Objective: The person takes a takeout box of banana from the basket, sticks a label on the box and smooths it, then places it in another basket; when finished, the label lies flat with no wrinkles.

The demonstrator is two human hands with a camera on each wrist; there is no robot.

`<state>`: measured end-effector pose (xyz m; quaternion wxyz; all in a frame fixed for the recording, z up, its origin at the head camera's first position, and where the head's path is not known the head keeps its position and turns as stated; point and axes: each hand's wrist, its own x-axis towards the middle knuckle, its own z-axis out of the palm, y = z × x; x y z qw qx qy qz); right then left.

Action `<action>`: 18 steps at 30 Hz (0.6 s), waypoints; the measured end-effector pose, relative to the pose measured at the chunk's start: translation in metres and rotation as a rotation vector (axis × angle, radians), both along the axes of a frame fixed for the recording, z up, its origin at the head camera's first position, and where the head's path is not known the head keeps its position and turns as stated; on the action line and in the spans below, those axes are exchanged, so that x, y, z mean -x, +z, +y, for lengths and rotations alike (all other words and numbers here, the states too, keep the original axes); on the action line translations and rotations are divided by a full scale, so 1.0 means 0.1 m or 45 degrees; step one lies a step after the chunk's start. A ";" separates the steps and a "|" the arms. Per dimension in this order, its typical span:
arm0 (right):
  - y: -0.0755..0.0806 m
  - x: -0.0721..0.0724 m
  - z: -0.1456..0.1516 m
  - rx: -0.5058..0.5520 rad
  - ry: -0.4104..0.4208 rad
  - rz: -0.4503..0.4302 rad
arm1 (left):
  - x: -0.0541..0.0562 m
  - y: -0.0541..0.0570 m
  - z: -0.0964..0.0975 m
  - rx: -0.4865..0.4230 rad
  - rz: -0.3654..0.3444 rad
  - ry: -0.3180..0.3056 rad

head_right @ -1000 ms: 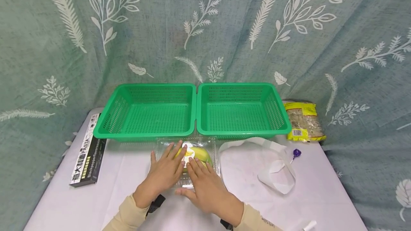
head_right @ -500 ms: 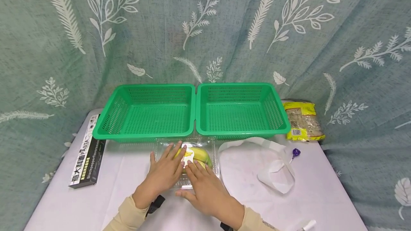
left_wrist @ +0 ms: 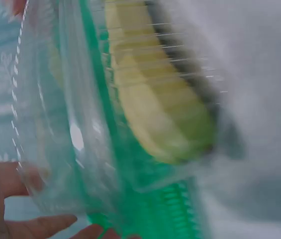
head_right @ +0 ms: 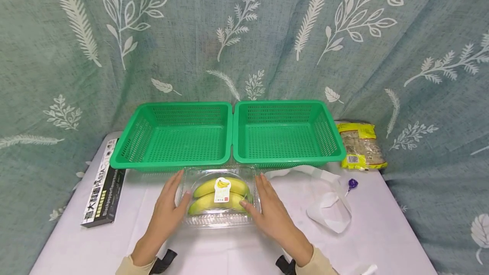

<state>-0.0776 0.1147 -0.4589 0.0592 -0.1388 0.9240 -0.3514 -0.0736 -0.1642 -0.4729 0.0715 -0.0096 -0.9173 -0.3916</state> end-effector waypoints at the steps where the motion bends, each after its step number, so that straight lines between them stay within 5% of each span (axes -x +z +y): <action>1: -0.02 0.01 0.02 0.035 -0.012 -0.043 | -0.01 -0.01 -0.04 -0.044 -0.036 0.028; 7: -0.14 0.04 0.05 0.243 -0.035 -0.201 | -0.03 -0.08 -0.16 -0.192 -0.243 0.091; 18: -0.21 0.05 0.03 0.373 -0.072 -0.276 | -0.05 -0.13 -0.15 -0.221 -0.303 0.115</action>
